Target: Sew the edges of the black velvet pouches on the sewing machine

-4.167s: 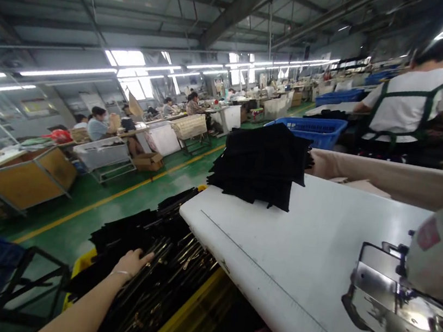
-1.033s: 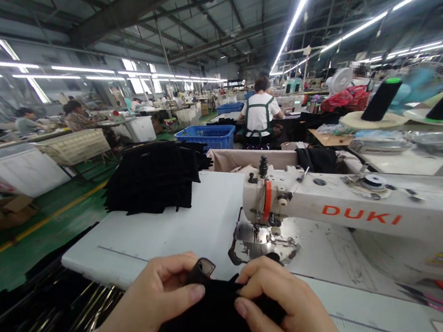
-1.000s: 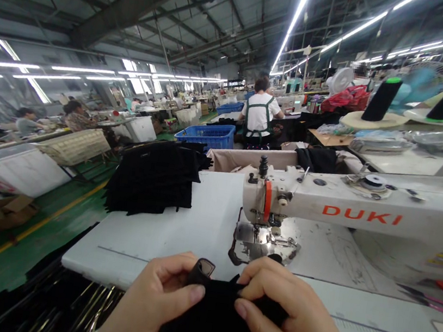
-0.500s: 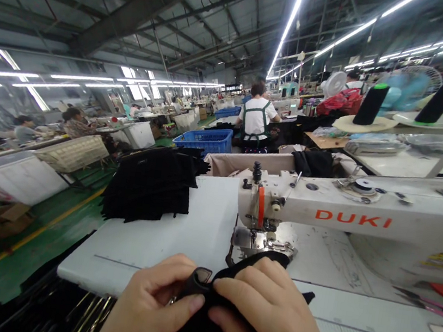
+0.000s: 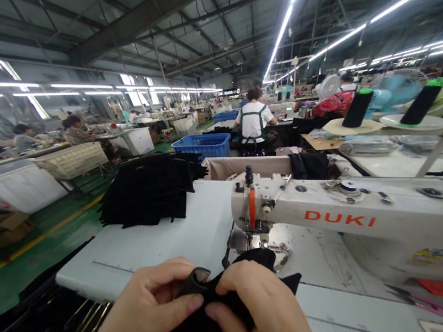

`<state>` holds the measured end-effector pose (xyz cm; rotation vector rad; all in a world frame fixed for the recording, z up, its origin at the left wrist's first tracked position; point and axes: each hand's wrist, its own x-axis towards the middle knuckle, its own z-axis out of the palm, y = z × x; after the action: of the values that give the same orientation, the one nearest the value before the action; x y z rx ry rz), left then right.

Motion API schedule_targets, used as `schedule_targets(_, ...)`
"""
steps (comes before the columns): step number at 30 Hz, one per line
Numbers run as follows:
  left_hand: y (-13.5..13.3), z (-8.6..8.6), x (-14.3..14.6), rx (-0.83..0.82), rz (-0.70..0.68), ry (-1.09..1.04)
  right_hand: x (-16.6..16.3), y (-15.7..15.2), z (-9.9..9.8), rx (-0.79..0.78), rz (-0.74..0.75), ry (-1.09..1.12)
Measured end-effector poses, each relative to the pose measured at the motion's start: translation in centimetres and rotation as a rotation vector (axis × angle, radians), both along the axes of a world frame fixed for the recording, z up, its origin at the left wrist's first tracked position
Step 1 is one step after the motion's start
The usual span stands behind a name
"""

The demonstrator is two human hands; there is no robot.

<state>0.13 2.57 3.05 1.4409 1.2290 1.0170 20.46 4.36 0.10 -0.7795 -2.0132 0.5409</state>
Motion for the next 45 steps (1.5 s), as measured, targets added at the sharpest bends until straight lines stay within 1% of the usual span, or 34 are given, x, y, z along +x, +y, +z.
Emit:
schedule_targets(3, -0.1, 0.2, 0.2, -0.012, -0.006, 0.015, 0.2, 0.1, 0.3, -0.129, 0.015, 0.059)
schedule_targets(7, -0.1, 0.3, 0.6, 0.024, 0.006, 0.028, 0.4, -0.2, 1.0, -0.173, 0.087, 0.110)
schedule_targets(9, -0.3, 0.2, 0.8, 0.047, 0.023, 0.018, 0.4, -0.3, 1.3, -0.224, 0.097, 0.120)
schedule_targets(14, -0.5, -0.2, 1.1, 0.048, 0.031, -0.028, 0.2, -0.2, 1.6, -0.508, 0.053, 0.117)
schedule_targets(16, -0.4, -0.3, 1.1, 0.038, 0.021, -0.030, 0.2, -0.2, 1.7, -0.569, 0.036, 0.109)
schedule_targets(18, -0.4, -0.3, 0.9, 0.047, 0.011, -0.001, 0.3, -0.1, 1.8, -0.578, 0.034, 0.101)
schedule_targets(21, -0.4, -0.4, 0.5, 0.114, -0.010, 0.082, 0.4, 0.0, 1.8, -0.574, 0.046, 0.088)
schedule_targets(24, -0.5, -0.5, 0.4, 0.158, -0.036, 0.139, 0.3, 0.1, 1.7, -0.606, 0.025, 0.095)
schedule_targets(28, -0.5, -0.6, 0.6, 0.143, -0.041, 0.160, 0.1, 0.0, 1.3, -0.617, -0.001, 0.152)
schedule_targets(30, -0.5, -0.7, 0.7, 0.142, -0.031, 0.156, 0.1, -0.1, 1.0, -0.595, 0.013, 0.213)
schedule_targets(32, -0.6, -0.8, 0.7, 0.136, -0.012, 0.148, 0.0, -0.2, 0.7, -0.607, 0.033, 0.254)
schedule_targets(35, -0.7, -0.8, 0.8, 0.098, -0.005, 0.144, -0.1, -0.1, 0.4, -0.699, 0.045, 0.245)
schedule_targets(38, -0.6, -0.8, 0.8, 0.032, 0.009, 0.121, -0.2, 0.0, 0.4, -0.772, 0.024, 0.216)
schedule_targets(42, -0.4, -0.9, 0.7, -0.132, 0.032, 0.011, -0.2, 0.1, 0.6, -0.774, -0.042, 0.154)
schedule_targets(45, -0.3, -1.1, 0.6, -0.166, 0.031, -0.025, -0.2, -0.1, 0.7, -0.756, -0.050, 0.149)
